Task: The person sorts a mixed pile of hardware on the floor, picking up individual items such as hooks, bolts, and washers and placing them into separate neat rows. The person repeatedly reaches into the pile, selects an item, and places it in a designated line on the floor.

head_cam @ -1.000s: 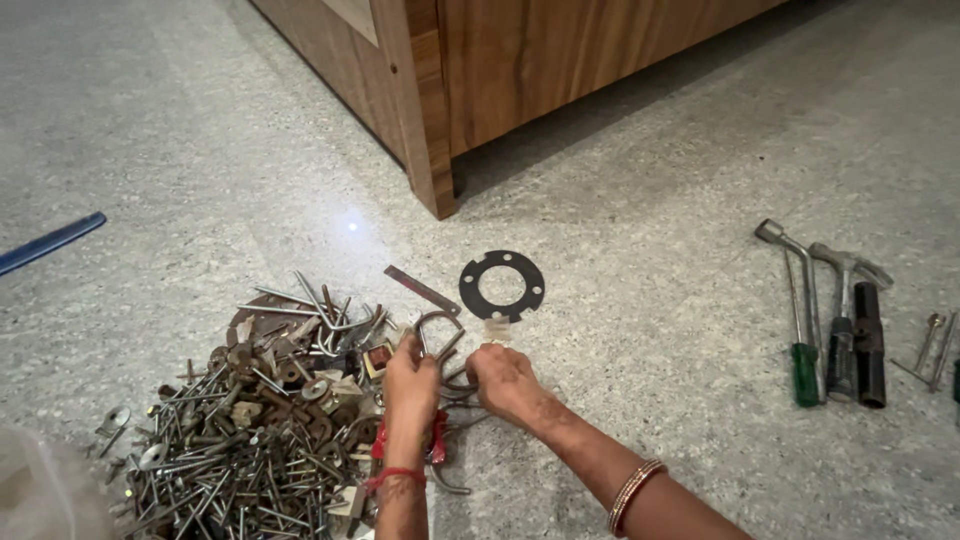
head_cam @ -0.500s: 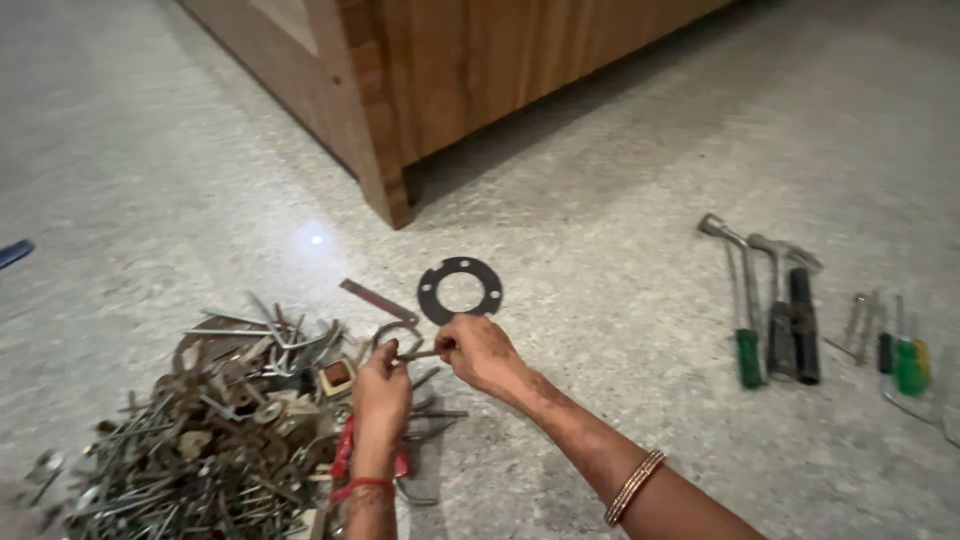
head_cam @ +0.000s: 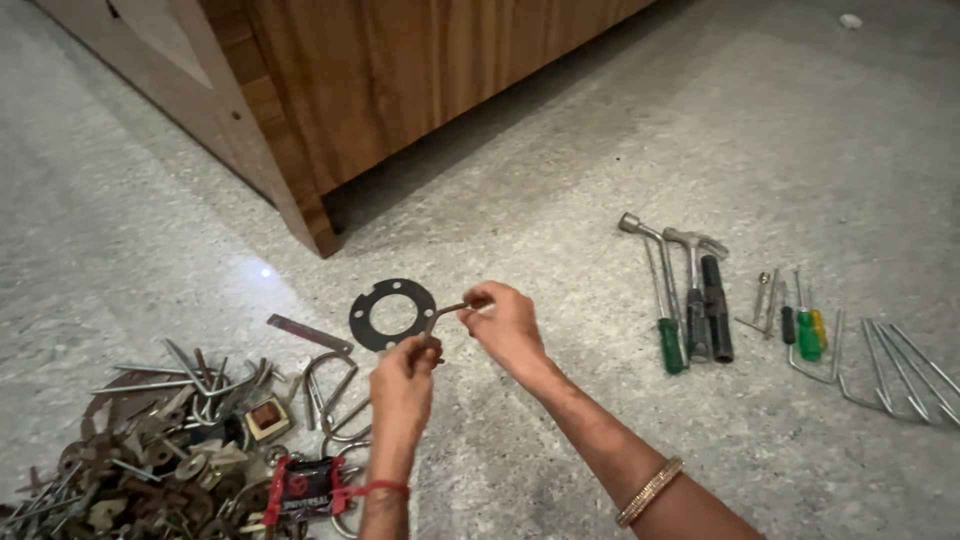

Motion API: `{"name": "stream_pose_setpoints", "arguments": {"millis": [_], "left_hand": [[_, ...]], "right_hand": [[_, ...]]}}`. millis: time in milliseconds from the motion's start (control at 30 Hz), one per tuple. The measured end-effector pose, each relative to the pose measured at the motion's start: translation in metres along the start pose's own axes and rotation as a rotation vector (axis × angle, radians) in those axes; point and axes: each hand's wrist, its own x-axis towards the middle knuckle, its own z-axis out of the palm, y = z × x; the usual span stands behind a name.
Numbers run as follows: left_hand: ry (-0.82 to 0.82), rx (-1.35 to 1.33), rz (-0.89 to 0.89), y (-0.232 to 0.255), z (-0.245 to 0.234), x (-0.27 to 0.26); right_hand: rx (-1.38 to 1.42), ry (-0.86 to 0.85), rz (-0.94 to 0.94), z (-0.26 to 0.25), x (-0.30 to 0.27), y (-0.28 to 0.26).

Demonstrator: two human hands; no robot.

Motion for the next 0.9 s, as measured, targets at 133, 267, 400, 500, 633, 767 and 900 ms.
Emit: {"name": "stream_pose_setpoints", "arguments": {"millis": [133, 267, 400, 500, 633, 767, 900], "left_hand": [[0.050, 0.201, 0.095, 0.035, 0.034, -0.009], [0.049, 0.374, 0.243, 0.059, 0.067, -0.014], [0.071, 0.396, 0.487, 0.072, 0.093, -0.013], [0.015, 0.367, 0.498, 0.076, 0.115, -0.005], [-0.043, 0.274, 0.470, 0.080, 0.153, 0.002], [-0.124, 0.215, 0.445, 0.086, 0.198, -0.004], [-0.203, 0.197, 0.456, 0.098, 0.237, -0.015]], "right_hand": [[0.376, -0.111, 0.345, -0.027, -0.002, 0.009], [0.342, -0.119, 0.392, -0.055, -0.003, 0.023], [0.467, -0.032, 0.465, -0.079, 0.007, 0.043], [0.575, 0.017, 0.466, -0.098, 0.015, 0.062], [0.522, 0.118, 0.467, -0.124, 0.021, 0.093], [0.539, 0.213, 0.478, -0.162, 0.020, 0.130], [0.527, 0.300, 0.502, -0.200, 0.018, 0.163]]}}
